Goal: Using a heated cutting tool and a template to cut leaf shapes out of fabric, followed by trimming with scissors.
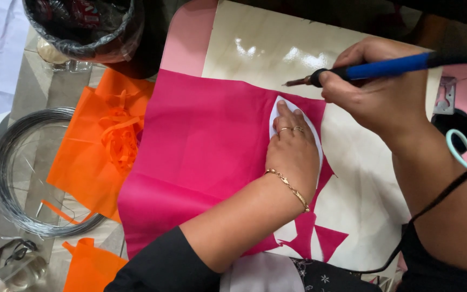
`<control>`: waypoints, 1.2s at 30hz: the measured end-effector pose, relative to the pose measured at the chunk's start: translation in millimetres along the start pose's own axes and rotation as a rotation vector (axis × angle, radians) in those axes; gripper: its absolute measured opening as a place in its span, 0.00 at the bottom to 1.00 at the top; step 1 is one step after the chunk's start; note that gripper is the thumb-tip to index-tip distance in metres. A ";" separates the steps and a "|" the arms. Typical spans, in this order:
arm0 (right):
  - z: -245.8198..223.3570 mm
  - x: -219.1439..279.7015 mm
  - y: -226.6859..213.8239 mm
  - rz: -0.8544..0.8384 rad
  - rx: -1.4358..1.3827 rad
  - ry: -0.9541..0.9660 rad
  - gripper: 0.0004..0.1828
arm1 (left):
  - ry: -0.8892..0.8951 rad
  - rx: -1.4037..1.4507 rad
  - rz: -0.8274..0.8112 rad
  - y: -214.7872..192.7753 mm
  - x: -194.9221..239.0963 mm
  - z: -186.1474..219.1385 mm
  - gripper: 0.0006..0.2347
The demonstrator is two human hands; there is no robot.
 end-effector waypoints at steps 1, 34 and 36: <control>-3.7 2.6 -1.9 0.000 0.000 0.000 0.09 | -0.001 0.000 0.000 6.2 -1.1 2.0 0.24; -83.8 127.9 -6.2 0.199 0.038 -0.172 0.11 | 0.728 0.043 -0.008 -30.4 -81.0 -73.7 0.07; -84.2 126.7 2.2 0.188 0.076 -0.224 0.11 | 0.745 0.122 -0.032 -27.7 -83.3 -77.3 0.07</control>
Point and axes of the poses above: each hand's wrist, its own x-axis away from the middle knuckle, its own y-axis out of the palm, z = x × y, the point moved 4 cm from there along -x, towards the middle knuckle, and after that the axes turned 7 degrees about z, right-handed, at the moved point
